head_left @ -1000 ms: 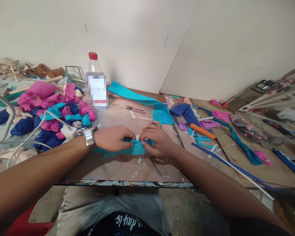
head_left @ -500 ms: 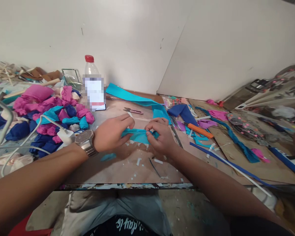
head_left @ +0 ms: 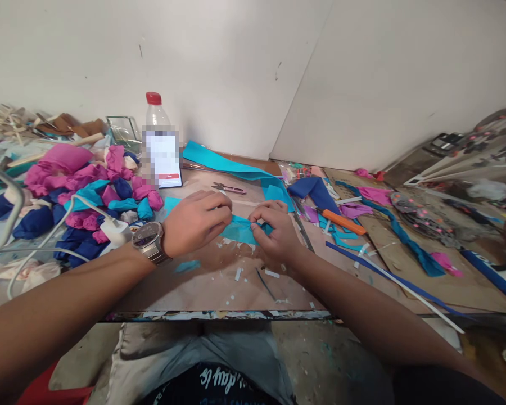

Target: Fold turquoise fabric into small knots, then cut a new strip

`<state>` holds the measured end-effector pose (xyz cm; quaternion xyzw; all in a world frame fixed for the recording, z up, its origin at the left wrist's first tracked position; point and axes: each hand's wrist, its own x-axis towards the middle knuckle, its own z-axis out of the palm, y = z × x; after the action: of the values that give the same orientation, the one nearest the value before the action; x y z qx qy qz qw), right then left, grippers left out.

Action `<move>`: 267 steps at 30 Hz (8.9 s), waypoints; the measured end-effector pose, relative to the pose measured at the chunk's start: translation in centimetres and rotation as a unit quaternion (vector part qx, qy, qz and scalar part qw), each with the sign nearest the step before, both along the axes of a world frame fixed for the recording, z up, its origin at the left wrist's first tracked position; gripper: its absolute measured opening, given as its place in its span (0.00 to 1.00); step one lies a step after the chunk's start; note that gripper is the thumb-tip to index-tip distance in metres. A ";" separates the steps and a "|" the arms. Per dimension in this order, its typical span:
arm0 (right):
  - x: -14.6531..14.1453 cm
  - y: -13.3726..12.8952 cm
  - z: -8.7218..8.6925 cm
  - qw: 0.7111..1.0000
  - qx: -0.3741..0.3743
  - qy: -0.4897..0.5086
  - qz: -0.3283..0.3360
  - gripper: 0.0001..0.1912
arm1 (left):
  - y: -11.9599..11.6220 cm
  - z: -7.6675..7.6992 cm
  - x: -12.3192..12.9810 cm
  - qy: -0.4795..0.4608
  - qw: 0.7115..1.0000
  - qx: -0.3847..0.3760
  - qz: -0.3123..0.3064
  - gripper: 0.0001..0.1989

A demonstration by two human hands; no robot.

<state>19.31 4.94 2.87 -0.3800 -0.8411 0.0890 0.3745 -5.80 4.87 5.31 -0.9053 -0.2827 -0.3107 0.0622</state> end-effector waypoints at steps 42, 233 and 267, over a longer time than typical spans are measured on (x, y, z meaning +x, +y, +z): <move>-0.6 -0.7 0.5 0.971 -0.015 -0.134 0.198 0.05 | 0.1 -0.6 0.5 0.080 0.868 -0.478 -0.111 0.14; -0.8 -0.6 0.1 0.984 -0.116 -0.100 0.095 0.05 | -0.1 -0.6 0.7 0.083 0.902 -0.422 -0.022 0.18; -0.8 -0.7 0.2 0.982 -0.010 -0.092 0.163 0.05 | 0.2 -1.3 0.7 0.046 0.864 -0.497 -0.067 0.20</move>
<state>18.53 4.27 3.08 -0.2478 -0.9219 0.1217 0.2719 -5.13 5.08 3.99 -0.8463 -0.3352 -0.0902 -0.4040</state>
